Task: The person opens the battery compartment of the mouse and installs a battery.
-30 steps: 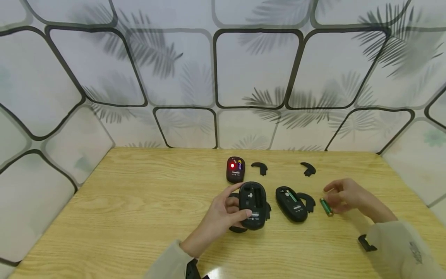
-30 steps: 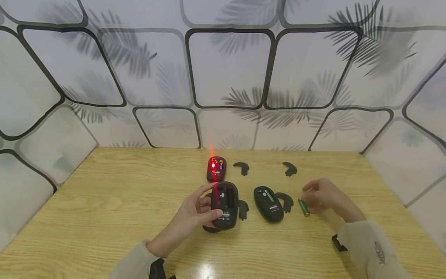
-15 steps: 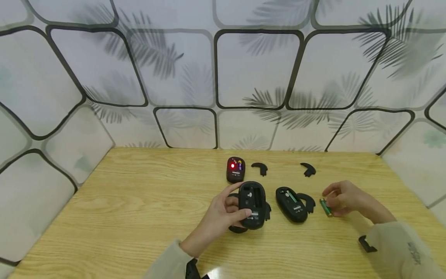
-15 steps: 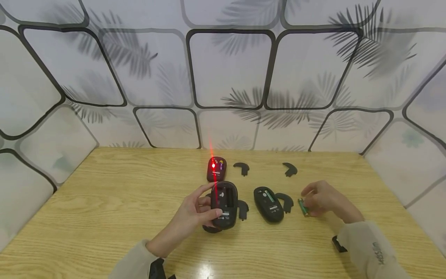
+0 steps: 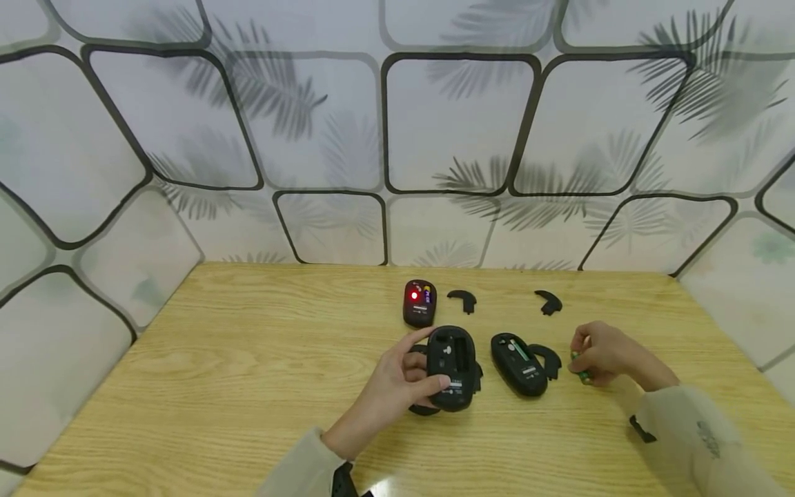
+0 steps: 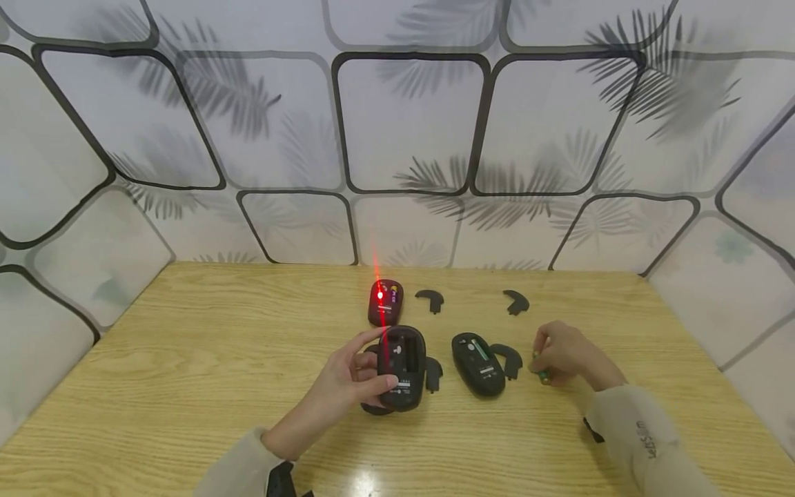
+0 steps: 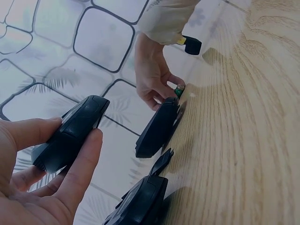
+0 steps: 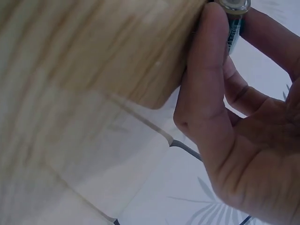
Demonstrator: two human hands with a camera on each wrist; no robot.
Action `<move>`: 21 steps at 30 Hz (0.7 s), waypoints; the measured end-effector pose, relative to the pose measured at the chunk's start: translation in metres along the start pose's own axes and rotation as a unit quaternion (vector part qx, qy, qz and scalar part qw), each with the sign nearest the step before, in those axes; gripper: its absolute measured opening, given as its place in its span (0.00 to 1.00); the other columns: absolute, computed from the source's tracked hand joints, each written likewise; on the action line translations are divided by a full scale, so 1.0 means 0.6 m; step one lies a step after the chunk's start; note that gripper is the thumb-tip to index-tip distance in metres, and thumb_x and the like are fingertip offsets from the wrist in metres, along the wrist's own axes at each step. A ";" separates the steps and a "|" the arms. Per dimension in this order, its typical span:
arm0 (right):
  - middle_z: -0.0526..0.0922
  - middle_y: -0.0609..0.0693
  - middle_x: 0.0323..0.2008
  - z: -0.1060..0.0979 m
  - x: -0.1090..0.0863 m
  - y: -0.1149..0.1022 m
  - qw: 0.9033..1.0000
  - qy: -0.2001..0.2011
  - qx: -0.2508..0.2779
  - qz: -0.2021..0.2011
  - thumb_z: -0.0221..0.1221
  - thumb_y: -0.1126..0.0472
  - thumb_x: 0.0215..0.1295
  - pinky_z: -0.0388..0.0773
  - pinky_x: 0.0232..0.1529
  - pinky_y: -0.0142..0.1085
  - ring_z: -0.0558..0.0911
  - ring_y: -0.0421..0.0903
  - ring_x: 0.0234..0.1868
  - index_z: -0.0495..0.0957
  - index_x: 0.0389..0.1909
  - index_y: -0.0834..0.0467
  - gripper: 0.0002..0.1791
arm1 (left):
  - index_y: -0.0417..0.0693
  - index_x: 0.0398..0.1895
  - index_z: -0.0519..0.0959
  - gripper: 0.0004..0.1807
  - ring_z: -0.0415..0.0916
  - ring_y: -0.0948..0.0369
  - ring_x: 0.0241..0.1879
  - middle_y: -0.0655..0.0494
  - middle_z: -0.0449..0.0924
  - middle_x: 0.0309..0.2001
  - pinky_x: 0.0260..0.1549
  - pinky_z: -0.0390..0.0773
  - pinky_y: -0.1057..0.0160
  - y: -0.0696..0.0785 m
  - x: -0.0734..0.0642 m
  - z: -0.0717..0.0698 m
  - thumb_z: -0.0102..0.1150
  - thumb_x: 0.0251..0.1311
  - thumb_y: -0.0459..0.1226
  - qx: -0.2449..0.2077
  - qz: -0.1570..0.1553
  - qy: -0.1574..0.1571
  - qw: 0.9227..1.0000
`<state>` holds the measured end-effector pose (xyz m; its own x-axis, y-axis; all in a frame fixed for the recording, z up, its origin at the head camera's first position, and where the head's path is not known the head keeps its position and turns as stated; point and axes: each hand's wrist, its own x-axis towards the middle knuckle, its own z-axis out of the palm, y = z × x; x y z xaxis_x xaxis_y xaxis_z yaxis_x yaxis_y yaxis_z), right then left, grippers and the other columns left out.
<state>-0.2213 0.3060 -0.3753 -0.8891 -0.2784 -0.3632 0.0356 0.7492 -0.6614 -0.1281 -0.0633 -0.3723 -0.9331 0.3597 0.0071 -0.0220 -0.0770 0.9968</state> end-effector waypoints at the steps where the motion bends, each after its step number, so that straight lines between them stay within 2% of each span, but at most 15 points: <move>1: 0.76 0.52 0.24 0.001 0.000 -0.001 1.000 0.000 -0.002 0.001 0.67 0.71 0.58 0.83 0.20 0.36 0.78 0.44 0.20 0.72 0.31 0.64 0.11 | 0.38 0.76 0.60 0.40 0.85 0.50 0.41 0.46 0.83 0.40 0.33 0.89 0.55 0.000 0.000 0.000 0.65 0.62 0.24 0.000 0.000 0.000 1.000; 5: 0.75 0.53 0.26 -0.002 -0.002 -0.001 1.000 -0.005 0.014 0.004 0.65 0.72 0.61 0.84 0.22 0.37 0.78 0.45 0.22 0.72 0.33 0.66 0.10 | 0.38 0.76 0.60 0.40 0.85 0.50 0.41 0.46 0.83 0.40 0.33 0.89 0.55 0.000 0.000 0.000 0.65 0.62 0.24 -0.004 0.000 0.001 1.000; 11: 0.74 0.51 0.28 -0.010 -0.010 0.007 0.996 -0.006 0.083 -0.013 0.61 0.73 0.66 0.87 0.28 0.38 0.80 0.45 0.27 0.73 0.39 0.72 0.07 | 0.38 0.76 0.60 0.40 0.85 0.50 0.41 0.47 0.83 0.40 0.33 0.89 0.55 0.000 -0.001 0.001 0.64 0.61 0.23 -0.012 -0.001 0.001 1.000; 21: 0.77 0.54 0.38 -0.017 -0.025 -0.026 0.984 0.043 0.162 -0.063 0.58 0.71 0.72 0.88 0.40 0.45 0.83 0.46 0.35 0.68 0.53 0.77 0.16 | 0.38 0.76 0.60 0.40 0.85 0.50 0.41 0.46 0.83 0.40 0.33 0.89 0.54 0.001 -0.001 0.001 0.64 0.61 0.23 -0.014 0.000 0.004 1.000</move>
<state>-0.2131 0.3047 -0.3529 -0.9310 -0.2935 -0.2171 0.0537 0.4781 -0.8767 -0.1274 -0.0632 -0.3719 -0.9359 0.3522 0.0062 -0.0324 -0.1037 0.9941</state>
